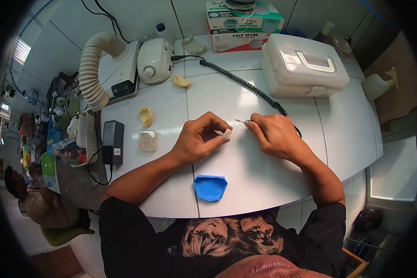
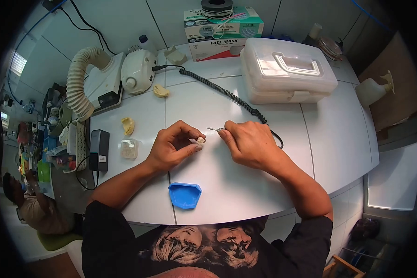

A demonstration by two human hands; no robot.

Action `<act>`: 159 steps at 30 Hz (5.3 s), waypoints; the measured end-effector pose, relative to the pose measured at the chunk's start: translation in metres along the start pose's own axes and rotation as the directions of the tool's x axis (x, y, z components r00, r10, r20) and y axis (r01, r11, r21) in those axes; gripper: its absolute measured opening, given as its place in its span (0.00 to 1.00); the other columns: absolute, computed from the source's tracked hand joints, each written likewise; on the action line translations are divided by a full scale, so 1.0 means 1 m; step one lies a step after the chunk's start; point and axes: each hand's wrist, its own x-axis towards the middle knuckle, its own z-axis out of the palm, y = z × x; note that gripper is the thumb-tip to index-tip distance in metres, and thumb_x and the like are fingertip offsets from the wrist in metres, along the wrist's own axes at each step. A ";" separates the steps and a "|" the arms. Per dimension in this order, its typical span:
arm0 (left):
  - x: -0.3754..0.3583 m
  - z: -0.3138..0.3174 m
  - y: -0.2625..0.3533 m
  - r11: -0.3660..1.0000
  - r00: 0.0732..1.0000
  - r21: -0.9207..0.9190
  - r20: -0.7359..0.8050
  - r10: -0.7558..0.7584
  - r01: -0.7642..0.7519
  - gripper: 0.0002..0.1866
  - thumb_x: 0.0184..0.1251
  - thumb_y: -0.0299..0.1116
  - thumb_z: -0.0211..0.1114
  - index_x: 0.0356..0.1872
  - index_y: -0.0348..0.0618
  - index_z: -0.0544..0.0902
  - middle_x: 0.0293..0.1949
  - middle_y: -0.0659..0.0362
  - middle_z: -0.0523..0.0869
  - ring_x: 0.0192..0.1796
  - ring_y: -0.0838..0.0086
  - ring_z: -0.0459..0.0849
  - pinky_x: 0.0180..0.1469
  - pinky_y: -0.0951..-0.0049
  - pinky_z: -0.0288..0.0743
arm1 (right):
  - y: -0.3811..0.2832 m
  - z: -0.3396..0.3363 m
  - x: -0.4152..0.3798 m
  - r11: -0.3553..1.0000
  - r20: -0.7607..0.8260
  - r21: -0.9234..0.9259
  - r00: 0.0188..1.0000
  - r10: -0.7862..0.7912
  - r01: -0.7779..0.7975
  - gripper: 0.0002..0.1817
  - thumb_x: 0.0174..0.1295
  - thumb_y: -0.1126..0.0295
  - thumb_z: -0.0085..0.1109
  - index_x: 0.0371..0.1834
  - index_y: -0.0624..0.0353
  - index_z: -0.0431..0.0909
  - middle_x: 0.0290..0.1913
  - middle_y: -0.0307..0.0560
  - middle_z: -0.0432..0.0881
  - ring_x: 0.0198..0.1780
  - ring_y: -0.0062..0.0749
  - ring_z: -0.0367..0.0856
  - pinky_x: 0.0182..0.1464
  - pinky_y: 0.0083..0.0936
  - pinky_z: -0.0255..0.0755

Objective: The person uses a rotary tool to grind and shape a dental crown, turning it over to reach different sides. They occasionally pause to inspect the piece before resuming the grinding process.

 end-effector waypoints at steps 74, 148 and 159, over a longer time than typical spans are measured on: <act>-0.005 -0.001 0.008 0.994 1.000 0.111 -0.004 -0.001 0.001 0.11 0.75 0.27 0.74 0.52 0.35 0.84 0.42 0.56 0.93 0.46 0.74 0.93 0.53 0.70 0.87 | -0.012 0.015 -0.012 0.963 -0.055 -0.166 0.973 -0.224 0.212 0.14 0.79 0.60 0.62 0.37 0.59 0.79 0.25 0.48 0.82 0.23 0.51 0.83 0.25 0.44 0.73; -0.006 -0.001 0.011 0.984 0.997 0.163 -0.040 -0.068 0.073 0.13 0.69 0.29 0.82 0.46 0.35 0.87 0.37 0.58 0.94 0.38 0.82 0.88 0.40 0.79 0.79 | -0.012 0.017 -0.012 0.952 -0.028 -0.192 0.968 -0.249 0.239 0.15 0.78 0.60 0.62 0.36 0.58 0.78 0.25 0.48 0.82 0.22 0.50 0.83 0.25 0.44 0.72; -0.005 -0.001 0.014 0.977 0.998 0.207 -0.052 -0.041 0.051 0.14 0.67 0.30 0.84 0.43 0.38 0.85 0.34 0.60 0.92 0.33 0.83 0.86 0.36 0.79 0.77 | -0.012 0.016 -0.012 0.954 -0.036 -0.184 0.968 -0.247 0.236 0.15 0.79 0.60 0.61 0.36 0.58 0.79 0.25 0.48 0.82 0.22 0.50 0.82 0.25 0.43 0.72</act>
